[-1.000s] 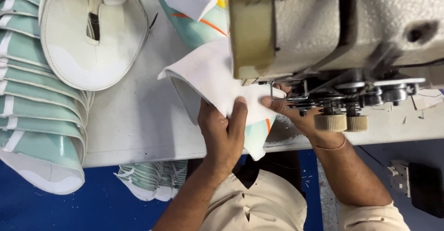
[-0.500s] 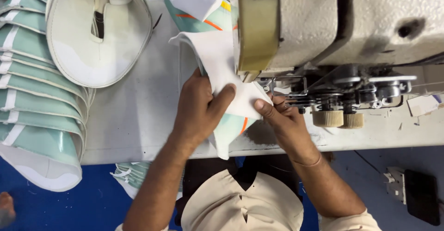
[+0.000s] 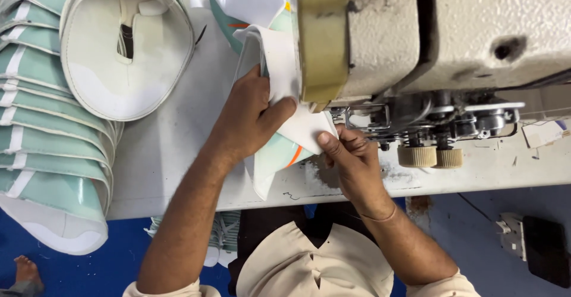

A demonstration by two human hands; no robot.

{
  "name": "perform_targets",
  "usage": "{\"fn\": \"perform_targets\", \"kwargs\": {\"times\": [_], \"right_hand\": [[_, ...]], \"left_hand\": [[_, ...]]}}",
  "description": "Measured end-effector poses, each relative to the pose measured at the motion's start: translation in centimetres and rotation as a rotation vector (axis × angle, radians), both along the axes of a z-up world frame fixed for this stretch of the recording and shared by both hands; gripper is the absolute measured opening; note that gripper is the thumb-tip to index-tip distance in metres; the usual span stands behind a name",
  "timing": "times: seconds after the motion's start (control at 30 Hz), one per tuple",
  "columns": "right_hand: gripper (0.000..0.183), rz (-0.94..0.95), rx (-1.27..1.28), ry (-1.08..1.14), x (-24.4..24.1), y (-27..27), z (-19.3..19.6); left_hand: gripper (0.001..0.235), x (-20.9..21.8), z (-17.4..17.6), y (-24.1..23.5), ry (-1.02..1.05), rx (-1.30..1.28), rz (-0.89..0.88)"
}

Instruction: The person operates a sewing machine to stitch a white shoe upper with light blue and orange accents. They guide the shoe under the needle, sew along the edge, and then use scissors to cut the thread. The person handles the shoe with both hands to position it for sewing and trimming.

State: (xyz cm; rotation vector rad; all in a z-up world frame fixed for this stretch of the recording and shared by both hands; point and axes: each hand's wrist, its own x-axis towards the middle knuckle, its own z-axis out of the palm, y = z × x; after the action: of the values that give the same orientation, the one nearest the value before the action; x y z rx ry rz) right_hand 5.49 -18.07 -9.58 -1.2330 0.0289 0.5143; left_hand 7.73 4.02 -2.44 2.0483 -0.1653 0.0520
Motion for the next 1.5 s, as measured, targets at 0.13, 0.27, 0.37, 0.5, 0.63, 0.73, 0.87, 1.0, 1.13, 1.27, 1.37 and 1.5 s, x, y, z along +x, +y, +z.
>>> {"fn": "perform_targets", "kwargs": {"times": [0.13,0.27,0.37,0.5,0.63,0.73,0.87,1.0,1.13,1.27,1.37,1.5], "right_hand": [[0.019,-0.018,0.04,-0.041,-0.6,1.2,0.3],[0.023,-0.082,-0.003,-0.098,-0.9,2.6,0.6],[0.025,-0.064,0.005,-0.129,-0.9,2.4,0.3],[0.028,0.072,0.081,-0.136,-0.3,1.4,0.6],[0.029,0.169,0.005,-0.195,-1.1,1.0,-0.1],[0.029,0.102,0.046,-0.19,-1.3,1.6,-0.1],[0.029,0.061,0.01,-0.153,-1.8,1.7,-0.4],[0.033,0.042,0.063,-0.077,-1.8,1.9,-1.1],[0.035,0.003,0.183,-0.043,-1.6,2.0,-1.4],[0.034,-0.008,0.228,0.012,-1.0,2.0,-1.6],[0.034,0.046,0.237,0.028,-0.9,1.8,-2.1],[0.035,0.198,0.082,-0.036,-1.1,2.4,-2.9]], "left_hand": [[0.032,2.1,-0.2,1.2,0.024,0.005,-0.064],[0.03,3.9,-0.2,2.0,0.234,-0.023,-0.137],[0.033,3.1,0.2,1.9,0.329,-0.111,-0.116],[0.05,0.4,2.5,0.9,0.146,-0.084,-0.019],[0.053,-0.4,1.5,0.6,0.164,0.022,0.062],[0.04,0.5,-0.1,1.4,0.176,-0.036,0.002],[0.036,1.6,-1.1,1.8,0.25,-0.263,-0.119],[0.036,2.5,-1.2,2.7,0.334,-0.221,-0.115],[0.044,2.5,-0.5,2.6,0.333,-0.252,-0.124],[0.059,0.8,1.7,2.4,0.233,-0.168,-0.096],[0.067,-1.2,2.9,2.0,0.207,-0.075,-0.04],[0.067,-1.6,1.8,1.7,0.174,-0.129,-0.014]]}}
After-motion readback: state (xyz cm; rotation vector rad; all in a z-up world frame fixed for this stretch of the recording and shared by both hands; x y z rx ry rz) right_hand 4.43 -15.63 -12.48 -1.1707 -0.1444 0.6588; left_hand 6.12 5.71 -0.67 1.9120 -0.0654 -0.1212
